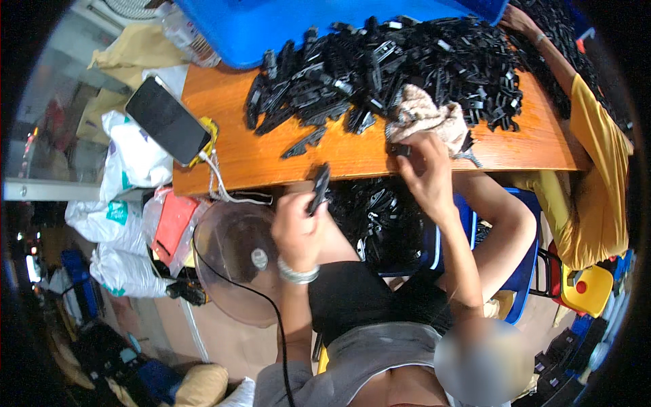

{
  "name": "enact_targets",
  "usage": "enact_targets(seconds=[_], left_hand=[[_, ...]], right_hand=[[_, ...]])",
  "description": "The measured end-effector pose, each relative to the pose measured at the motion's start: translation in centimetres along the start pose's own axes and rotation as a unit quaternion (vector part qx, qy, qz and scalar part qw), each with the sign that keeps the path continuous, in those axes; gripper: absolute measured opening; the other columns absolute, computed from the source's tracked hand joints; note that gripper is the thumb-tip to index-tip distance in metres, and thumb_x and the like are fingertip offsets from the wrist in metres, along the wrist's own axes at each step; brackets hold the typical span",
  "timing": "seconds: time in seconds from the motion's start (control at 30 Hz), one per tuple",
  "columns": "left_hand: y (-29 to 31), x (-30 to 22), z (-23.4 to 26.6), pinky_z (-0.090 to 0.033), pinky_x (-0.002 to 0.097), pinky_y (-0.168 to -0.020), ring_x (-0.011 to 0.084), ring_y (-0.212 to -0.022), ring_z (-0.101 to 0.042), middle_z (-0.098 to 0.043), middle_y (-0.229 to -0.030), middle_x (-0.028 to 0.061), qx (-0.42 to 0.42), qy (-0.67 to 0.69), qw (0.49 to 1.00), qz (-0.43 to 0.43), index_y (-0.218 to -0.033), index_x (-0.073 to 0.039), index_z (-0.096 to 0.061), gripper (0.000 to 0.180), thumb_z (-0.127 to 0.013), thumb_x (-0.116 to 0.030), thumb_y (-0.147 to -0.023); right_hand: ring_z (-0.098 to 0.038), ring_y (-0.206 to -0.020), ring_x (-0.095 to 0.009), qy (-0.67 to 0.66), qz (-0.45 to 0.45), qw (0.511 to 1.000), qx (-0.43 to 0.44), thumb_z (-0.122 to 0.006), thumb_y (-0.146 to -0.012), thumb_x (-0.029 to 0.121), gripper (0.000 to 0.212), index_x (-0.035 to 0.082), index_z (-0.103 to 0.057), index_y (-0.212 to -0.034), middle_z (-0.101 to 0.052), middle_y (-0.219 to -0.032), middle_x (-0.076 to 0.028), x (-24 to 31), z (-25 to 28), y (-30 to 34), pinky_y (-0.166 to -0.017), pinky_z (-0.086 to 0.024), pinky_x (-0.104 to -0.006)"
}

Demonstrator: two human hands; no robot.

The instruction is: The person assembles plastic components by fitting and connecting small plastic parts together by hand, placing the assembled pieces into a container below the table.

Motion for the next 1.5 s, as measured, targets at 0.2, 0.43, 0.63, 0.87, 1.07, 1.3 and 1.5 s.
enact_targets(seconds=[0.2, 0.43, 0.63, 0.87, 1.07, 1.3, 1.5], left_hand=[[-4.2, -5.5, -7.8, -0.049, 0.0412, -0.067, 0.0324, -0.075, -0.059, -0.056, -0.085, 0.0133, 0.09, -0.061, 0.992, -0.067, -0.1, -0.001, -0.062, 0.026, -0.071, -0.015, -0.081], [-6.4, -4.7, -9.5, -0.044, 0.0429, -0.087, 0.031, -0.101, -0.055, -0.059, -0.107, 0.0113, 0.141, 0.041, 0.971, -0.188, -0.106, -0.002, -0.062, 0.026, -0.062, -0.004, -0.08], [-6.6, -5.6, -9.8, -0.046, 0.038, -0.074, 0.0292, -0.084, -0.054, -0.058, -0.089, 0.0099, 0.171, -0.021, 0.967, -0.189, -0.097, -0.001, -0.066, 0.02, -0.069, -0.011, -0.079], [-6.3, -3.2, -9.7, -0.045, 0.0394, -0.077, 0.029, -0.087, -0.052, -0.055, -0.093, 0.0109, 0.142, 0.077, 0.98, -0.116, -0.099, 0.0, -0.064, 0.033, -0.077, -0.014, -0.071], [-6.7, -2.7, -9.5, -0.043, 0.0372, -0.072, 0.0259, -0.081, -0.05, -0.055, -0.085, 0.0085, 0.163, 0.108, 0.976, -0.098, -0.091, -0.002, -0.068, 0.022, -0.075, -0.007, -0.071], [-6.7, -2.8, -9.7, -0.043, 0.0375, -0.072, 0.0261, -0.082, -0.05, -0.058, -0.086, 0.0072, 0.178, 0.107, 0.971, -0.118, -0.089, -0.002, -0.068, 0.02, -0.074, -0.006, -0.071], [-6.6, -2.9, -9.9, -0.042, 0.0368, -0.073, 0.0259, -0.083, -0.053, -0.06, -0.087, 0.0059, 0.191, 0.094, 0.967, -0.138, -0.088, -0.002, -0.069, 0.024, -0.078, -0.014, -0.07]], right_hand=[[-0.055, -0.094, -0.032, 0.076, -0.025, 0.997, -0.002, -0.072, -0.071, 0.004, 0.027, 0.001, -0.062, -0.096, -0.059, -0.097, -0.013, -0.2, 1.3, 0.7, -0.086, -0.042, -0.0402], [-0.055, -0.088, -0.031, -0.023, -0.067, 0.997, -0.033, -0.072, -0.073, 0.005, 0.022, 0.0, -0.063, -0.093, -0.059, -0.091, -0.013, -2.3, 1.6, 1.3, -0.082, -0.043, -0.0384], [-0.058, -0.081, -0.031, -0.042, -0.074, 0.995, -0.055, -0.072, -0.075, 0.004, 0.02, -0.001, -0.062, -0.092, -0.061, -0.089, -0.013, -2.2, 2.0, 1.0, -0.076, -0.047, -0.0362], [-0.06, -0.083, -0.022, -0.154, -0.144, 0.977, 0.008, -0.071, -0.078, 0.004, 0.022, -0.001, -0.066, -0.099, -0.064, -0.092, -0.012, -3.4, 2.9, 0.8, -0.074, -0.048, -0.0305], [-0.059, -0.084, -0.017, -0.146, -0.103, 0.979, 0.103, -0.075, -0.074, 0.003, 0.026, 0.0, -0.071, -0.1, -0.063, -0.089, -0.008, -3.0, 3.5, 0.6, -0.076, -0.047, -0.0279], [-0.058, -0.086, -0.019, -0.136, -0.108, 0.977, 0.121, -0.075, -0.073, 0.003, 0.026, 0.001, -0.072, -0.099, -0.062, -0.09, -0.007, -2.7, 2.4, 0.2, -0.078, -0.046, -0.0293], [-0.056, -0.091, -0.021, -0.08, -0.017, 0.992, 0.094, -0.076, -0.072, 0.004, 0.027, 0.002, -0.072, -0.098, -0.061, -0.095, -0.008, -1.4, 1.7, 0.6, -0.082, -0.045, -0.0317]])
Point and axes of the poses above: each hand's wrist, its own y-axis away from the middle knuckle, its own z-axis out of the back of the hand, x = y × z, the point moved 6 cm from there along -y, towards the middle knuckle
